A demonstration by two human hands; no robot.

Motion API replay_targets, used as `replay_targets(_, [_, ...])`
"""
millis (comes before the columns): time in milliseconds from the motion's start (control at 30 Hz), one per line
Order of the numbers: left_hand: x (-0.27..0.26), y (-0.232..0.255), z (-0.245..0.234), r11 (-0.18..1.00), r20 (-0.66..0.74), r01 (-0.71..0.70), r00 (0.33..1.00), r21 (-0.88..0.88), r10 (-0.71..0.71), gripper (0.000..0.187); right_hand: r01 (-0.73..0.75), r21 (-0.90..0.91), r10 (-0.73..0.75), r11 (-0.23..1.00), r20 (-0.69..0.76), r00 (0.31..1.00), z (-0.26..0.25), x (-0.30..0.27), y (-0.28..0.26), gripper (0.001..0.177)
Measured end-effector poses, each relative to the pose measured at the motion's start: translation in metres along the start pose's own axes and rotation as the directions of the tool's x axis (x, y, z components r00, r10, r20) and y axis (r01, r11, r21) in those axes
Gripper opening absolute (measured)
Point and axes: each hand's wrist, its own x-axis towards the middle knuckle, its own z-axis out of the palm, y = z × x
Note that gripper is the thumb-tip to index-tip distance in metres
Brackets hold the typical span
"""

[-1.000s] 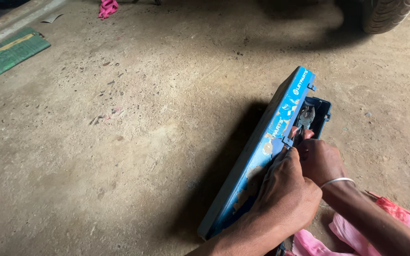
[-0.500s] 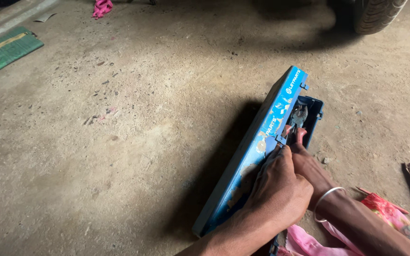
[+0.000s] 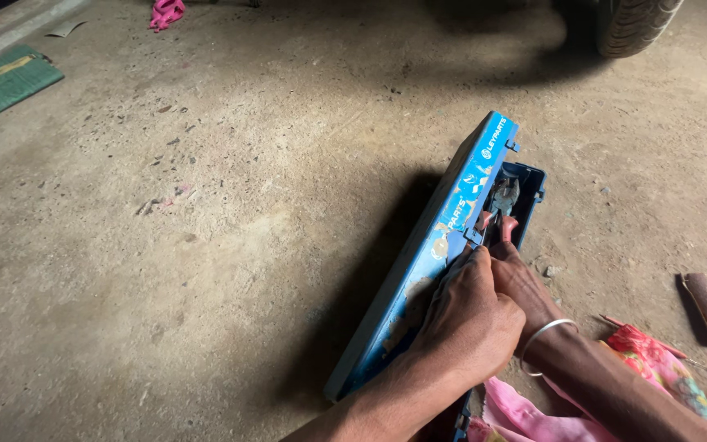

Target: The person sits on the floor and wipes several hand tools with a pink floral cloth. They pick up each tool, wipe it, and place it into a blue metal toolbox.

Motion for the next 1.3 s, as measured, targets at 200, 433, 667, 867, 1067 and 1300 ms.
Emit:
replay_targets(200, [0.001, -0.003, 0.007, 0.992, -0.093, -0.123, 0.988, -0.005, 0.122, 0.073, 0.017, 0.195, 0.003, 0.981, -0.101, 0.995, -0.020, -0.022, -0.023, 0.033])
replay_targets(433, [0.002, -0.005, 0.009, 0.996, -0.043, -0.089, 0.995, -0.011, 0.088, 0.075, -0.030, 0.152, 0.042, 0.988, -0.078, 0.996, -0.028, -0.025, -0.036, 0.038])
replay_targets(667, [0.001, 0.000, 0.010, 0.995, -0.075, -0.091, 0.993, 0.031, 0.093, 0.072, -0.169, 0.375, 0.260, 0.911, -0.206, 0.943, -0.047, -0.041, -0.051, 0.049])
replay_targets(867, [-0.005, 0.003, 0.012, 0.994, -0.053, -0.114, 0.992, 0.000, 0.114, 0.071, -0.250, 0.488, 0.390, 0.837, -0.210, 0.896, -0.064, -0.064, -0.053, 0.050])
replay_targets(1067, [-0.006, 0.006, 0.029, 0.981, -0.060, -0.190, 0.980, -0.032, 0.188, 0.064, -0.468, 0.682, 0.660, 0.563, -0.031, 0.750, -0.076, -0.092, -0.054, 0.032])
replay_targets(1300, [-0.008, 0.011, 0.053, 0.950, -0.054, -0.240, 0.971, -0.203, 0.234, 0.037, -0.415, 0.798, 0.724, 0.437, -0.039, 0.689, -0.083, -0.114, -0.048, 0.028])
